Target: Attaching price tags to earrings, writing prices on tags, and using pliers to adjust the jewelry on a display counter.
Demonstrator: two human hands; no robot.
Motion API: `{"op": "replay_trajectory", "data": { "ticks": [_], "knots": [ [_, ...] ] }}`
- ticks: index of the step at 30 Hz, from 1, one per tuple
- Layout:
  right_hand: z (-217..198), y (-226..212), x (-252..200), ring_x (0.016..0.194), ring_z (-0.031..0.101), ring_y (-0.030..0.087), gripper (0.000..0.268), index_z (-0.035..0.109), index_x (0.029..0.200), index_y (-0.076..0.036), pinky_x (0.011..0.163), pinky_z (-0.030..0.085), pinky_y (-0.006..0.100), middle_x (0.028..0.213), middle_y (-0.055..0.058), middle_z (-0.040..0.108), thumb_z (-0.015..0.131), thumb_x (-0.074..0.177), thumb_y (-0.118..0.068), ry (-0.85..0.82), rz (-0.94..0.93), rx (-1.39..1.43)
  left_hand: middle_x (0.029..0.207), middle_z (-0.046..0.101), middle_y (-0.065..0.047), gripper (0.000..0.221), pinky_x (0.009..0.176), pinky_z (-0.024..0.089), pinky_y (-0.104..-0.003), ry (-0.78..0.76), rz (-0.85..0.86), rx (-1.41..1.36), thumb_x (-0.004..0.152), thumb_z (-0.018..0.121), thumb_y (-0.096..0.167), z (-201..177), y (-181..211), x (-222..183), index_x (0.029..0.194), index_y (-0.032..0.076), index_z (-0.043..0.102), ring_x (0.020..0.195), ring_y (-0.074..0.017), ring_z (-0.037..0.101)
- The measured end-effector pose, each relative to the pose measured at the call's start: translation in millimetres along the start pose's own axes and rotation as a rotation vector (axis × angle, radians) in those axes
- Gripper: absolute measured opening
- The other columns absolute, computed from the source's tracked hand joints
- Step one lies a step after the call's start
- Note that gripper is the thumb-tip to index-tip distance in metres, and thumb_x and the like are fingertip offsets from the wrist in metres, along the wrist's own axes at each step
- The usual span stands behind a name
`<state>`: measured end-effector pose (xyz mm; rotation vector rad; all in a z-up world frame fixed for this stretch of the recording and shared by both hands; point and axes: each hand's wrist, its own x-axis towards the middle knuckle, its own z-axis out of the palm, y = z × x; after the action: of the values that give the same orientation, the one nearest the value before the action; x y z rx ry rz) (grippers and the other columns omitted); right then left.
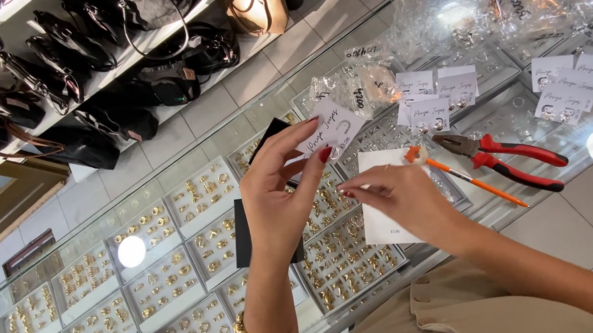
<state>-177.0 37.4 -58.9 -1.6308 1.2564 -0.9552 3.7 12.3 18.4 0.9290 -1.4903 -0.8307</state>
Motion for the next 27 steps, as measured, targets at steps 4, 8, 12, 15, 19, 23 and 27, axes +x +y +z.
{"op": "replay_trajectory", "data": {
  "ticks": [4,8,12,15,19,23,27],
  "knots": [
    [-38,-20,-3,0.085,0.078,0.025,0.018,0.079,0.108,0.001,0.079,0.064,0.031,0.1,0.021,0.08,0.07,0.092,-0.003,0.112,0.09,0.327,0.116,0.073,-0.012,0.03,0.077,0.064,-0.028,0.011,-0.02,-0.037,0.089,0.078,0.004,5,2,-4,0.118,0.006,0.073,0.08,-0.0096,0.065],
    [-52,-49,-16,0.086,0.078,0.024,0.02,0.075,0.102,0.009,0.08,0.065,0.031,0.098,0.021,0.077,0.079,0.083,0.006,0.333,-0.17,0.225,0.109,0.074,-0.011,0.039,0.073,0.063,-0.026,0.058,-0.061,-0.08,0.083,0.084,0.005,15,4,-12,0.119,0.005,0.069,0.074,-0.0099,0.066],
    [-51,-65,-22,0.078,0.077,0.023,0.025,0.076,0.102,0.007,0.072,0.064,0.03,0.09,0.015,0.077,0.084,0.078,0.008,0.485,-0.519,-0.083,0.1,0.076,-0.016,0.06,0.075,0.063,-0.031,0.072,-0.029,-0.074,0.083,0.082,0.0,27,14,-17,0.137,0.002,0.055,0.077,-0.0146,0.071],
    [-51,-76,-23,0.079,0.076,0.028,0.024,0.075,0.102,0.008,0.073,0.065,0.035,0.092,0.016,0.077,0.084,0.08,0.008,0.624,-0.786,-0.438,0.094,0.078,-0.017,0.059,0.074,0.063,-0.029,0.095,-0.012,-0.047,0.083,0.082,0.001,29,9,-22,0.136,0.002,0.055,0.075,-0.0146,0.071],
    [-47,-75,-24,0.08,0.077,0.028,0.025,0.071,0.097,0.005,0.075,0.065,0.035,0.092,0.015,0.077,0.087,0.078,0.007,0.65,-0.863,-0.533,0.09,0.079,-0.016,0.054,0.077,0.064,-0.031,0.12,-0.05,-0.118,0.082,0.081,-0.001,36,10,-26,0.129,0.001,0.054,0.081,-0.0211,0.077],
    [-48,-72,-23,0.082,0.078,0.029,0.031,0.064,0.095,0.004,0.075,0.064,0.033,0.097,0.015,0.078,0.088,0.076,0.008,0.641,-0.886,-0.545,0.091,0.078,-0.013,0.05,0.077,0.064,-0.031,0.061,-0.109,-0.182,0.081,0.082,0.002,38,12,-30,0.123,0.004,0.055,0.082,-0.0211,0.076],
    [-52,-79,-25,0.082,0.078,0.03,0.027,0.063,0.093,0.001,0.076,0.063,0.033,0.1,0.017,0.08,0.086,0.08,0.008,0.678,-0.98,-0.654,0.092,0.075,-0.014,0.054,0.076,0.063,-0.031,0.064,-0.141,-0.197,0.083,0.079,0.002,39,13,-27,0.129,0.004,0.05,0.085,-0.0223,0.075]
  ]
}}
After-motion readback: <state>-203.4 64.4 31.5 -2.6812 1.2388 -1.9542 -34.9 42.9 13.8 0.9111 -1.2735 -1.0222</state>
